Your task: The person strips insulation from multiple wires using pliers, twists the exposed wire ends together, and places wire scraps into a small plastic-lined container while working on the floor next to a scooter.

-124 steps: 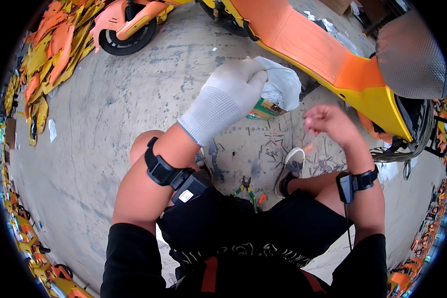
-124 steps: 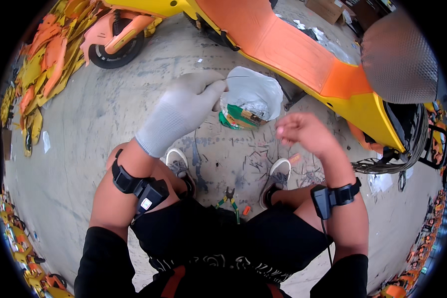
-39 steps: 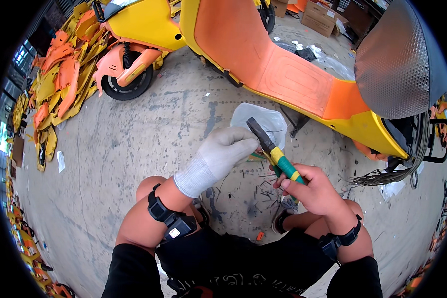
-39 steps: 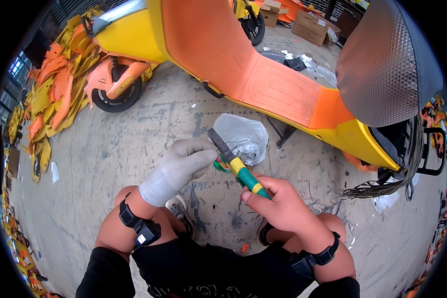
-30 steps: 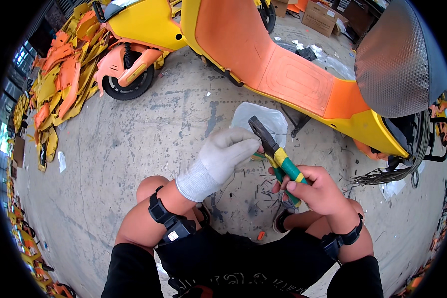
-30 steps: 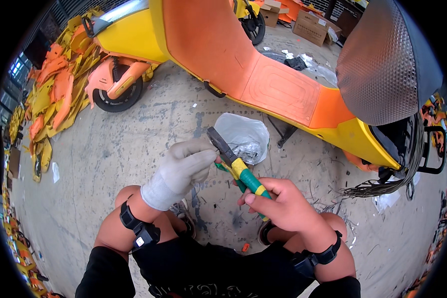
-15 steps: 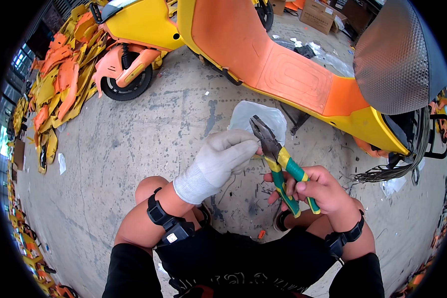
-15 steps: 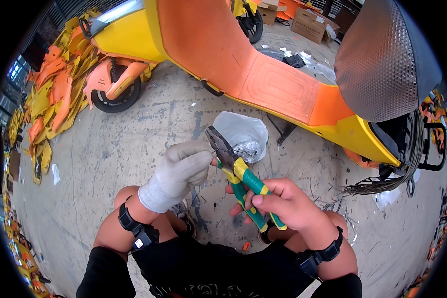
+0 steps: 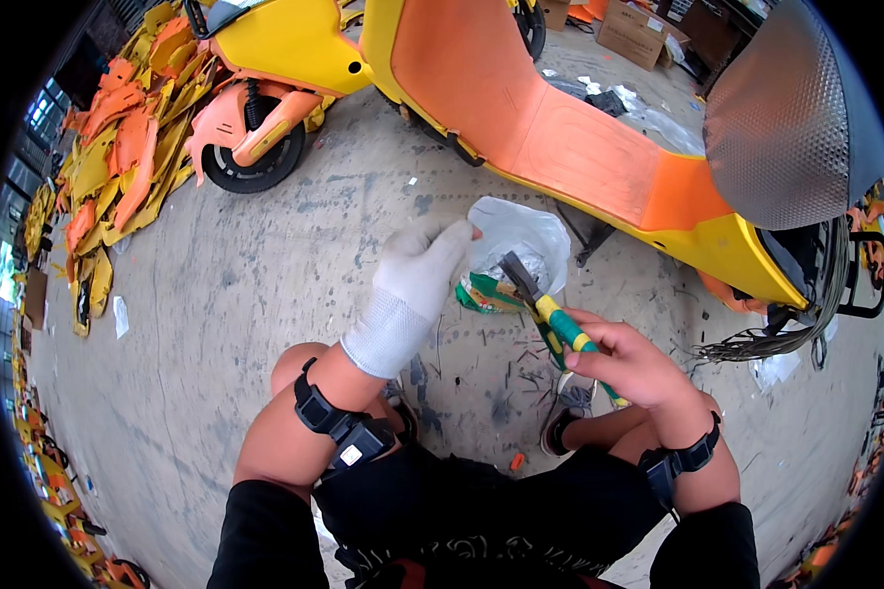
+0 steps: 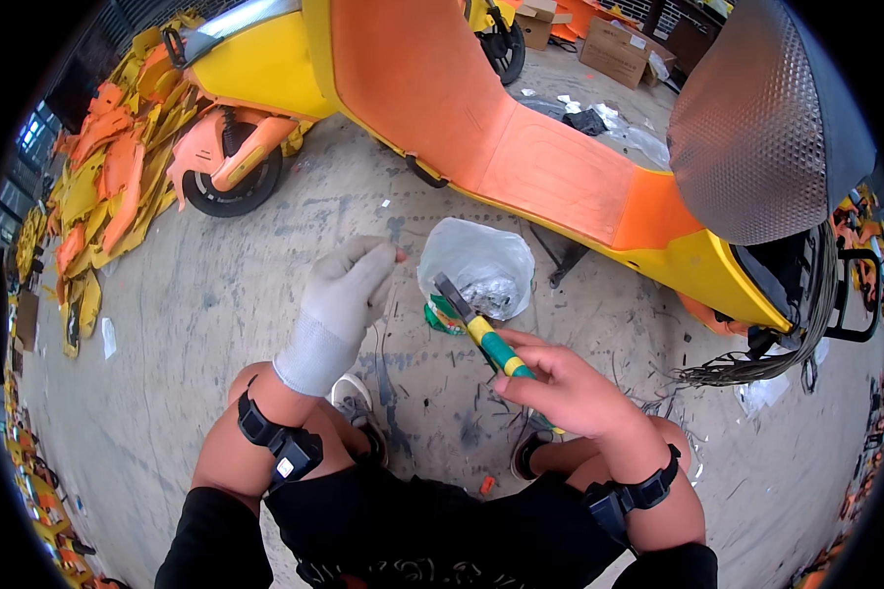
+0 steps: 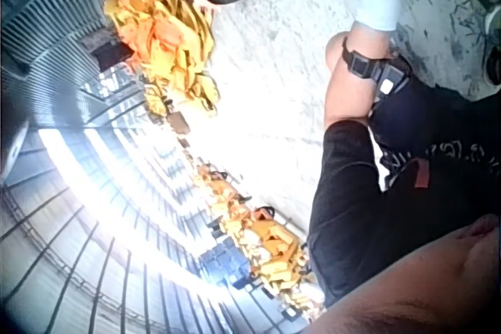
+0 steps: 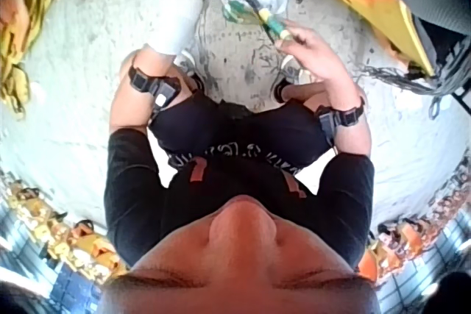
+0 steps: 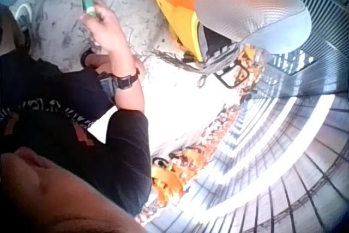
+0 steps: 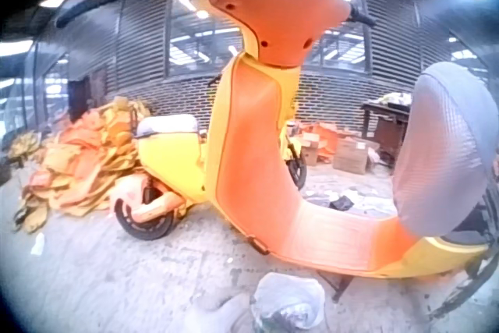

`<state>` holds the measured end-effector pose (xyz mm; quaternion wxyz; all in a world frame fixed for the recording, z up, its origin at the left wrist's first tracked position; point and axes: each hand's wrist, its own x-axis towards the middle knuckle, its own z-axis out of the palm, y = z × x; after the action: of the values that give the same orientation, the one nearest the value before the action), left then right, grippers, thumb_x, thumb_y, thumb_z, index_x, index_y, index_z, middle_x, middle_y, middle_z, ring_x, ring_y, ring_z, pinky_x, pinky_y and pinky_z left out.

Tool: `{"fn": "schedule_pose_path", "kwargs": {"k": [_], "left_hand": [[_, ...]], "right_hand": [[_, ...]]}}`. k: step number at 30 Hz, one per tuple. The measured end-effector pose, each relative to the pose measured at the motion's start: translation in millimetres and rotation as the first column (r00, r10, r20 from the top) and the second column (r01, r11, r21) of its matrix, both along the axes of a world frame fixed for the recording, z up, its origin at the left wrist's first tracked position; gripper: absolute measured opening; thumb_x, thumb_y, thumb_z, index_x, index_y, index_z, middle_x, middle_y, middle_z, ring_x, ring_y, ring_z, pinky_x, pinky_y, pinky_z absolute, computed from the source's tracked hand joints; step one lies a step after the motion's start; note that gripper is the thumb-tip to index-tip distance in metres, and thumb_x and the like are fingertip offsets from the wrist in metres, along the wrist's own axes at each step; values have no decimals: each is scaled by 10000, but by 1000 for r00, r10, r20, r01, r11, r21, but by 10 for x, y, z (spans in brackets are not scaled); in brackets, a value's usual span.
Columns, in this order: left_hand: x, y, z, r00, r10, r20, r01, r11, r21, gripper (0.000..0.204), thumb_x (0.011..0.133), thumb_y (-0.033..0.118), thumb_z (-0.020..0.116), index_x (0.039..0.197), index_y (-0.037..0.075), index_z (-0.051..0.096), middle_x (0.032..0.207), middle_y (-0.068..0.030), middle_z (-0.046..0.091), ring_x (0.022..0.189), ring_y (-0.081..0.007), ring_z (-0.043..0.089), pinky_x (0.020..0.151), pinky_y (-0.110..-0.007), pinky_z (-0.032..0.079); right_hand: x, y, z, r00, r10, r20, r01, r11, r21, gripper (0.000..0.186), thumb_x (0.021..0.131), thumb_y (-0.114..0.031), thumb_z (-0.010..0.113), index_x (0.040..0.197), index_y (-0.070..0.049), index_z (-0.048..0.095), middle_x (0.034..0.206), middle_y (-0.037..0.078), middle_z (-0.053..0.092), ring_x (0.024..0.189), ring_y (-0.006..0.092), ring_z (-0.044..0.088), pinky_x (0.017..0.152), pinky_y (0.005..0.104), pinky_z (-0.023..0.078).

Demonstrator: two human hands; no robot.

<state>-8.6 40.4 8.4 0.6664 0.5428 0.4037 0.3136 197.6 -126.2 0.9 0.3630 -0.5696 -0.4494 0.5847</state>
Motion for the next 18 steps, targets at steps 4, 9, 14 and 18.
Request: {"fn": "schedule_pose_path", "kwargs": {"k": [4, 9, 14, 18], "left_hand": [[3, 132, -46, 996, 89, 14, -89, 996, 18, 227, 952, 199, 570, 1040, -1, 630, 619, 75, 387, 485, -27, 310, 443, -204, 233], [59, 120, -36, 999, 49, -21, -49, 999, 15, 257, 940, 208, 567, 1024, -19, 652, 640, 57, 444, 527, -36, 379, 478, -208, 296], [176, 81, -129, 999, -34, -39, 40, 983, 177, 292, 930, 225, 558, 1012, -30, 674, 689, 12, 532, 619, -66, 479, 566, -225, 386], [279, 71, -165, 987, -92, -132, 127, 949, 289, 314, 923, 235, 545, 1034, -31, 671, 804, -74, 630, 756, -136, 588, 704, -270, 467]], "right_hand": [[-21, -46, -354, 832, 251, 495, -222, 968, -117, 349, 927, -314, 615, 912, 29, 676, 1222, 172, 608, 1030, 263, 604, 847, 361, 485], [-458, 62, -992, 663, 647, 377, -233, 657, -717, 459, 931, -373, 545, 752, 28, 680, 645, 143, 662, 592, 295, 645, 581, 438, 518], [-644, -98, -2207, 300, 932, 202, -497, 334, -801, 321, 905, -197, 517, 705, -5, 679, 632, 118, 665, 510, 253, 612, 501, 422, 498], [-1116, -332, -2938, 452, 878, 160, -379, 351, -856, 186, 854, -125, 565, 787, -26, 708, 764, 130, 701, 631, 253, 654, 599, 403, 533]]}}
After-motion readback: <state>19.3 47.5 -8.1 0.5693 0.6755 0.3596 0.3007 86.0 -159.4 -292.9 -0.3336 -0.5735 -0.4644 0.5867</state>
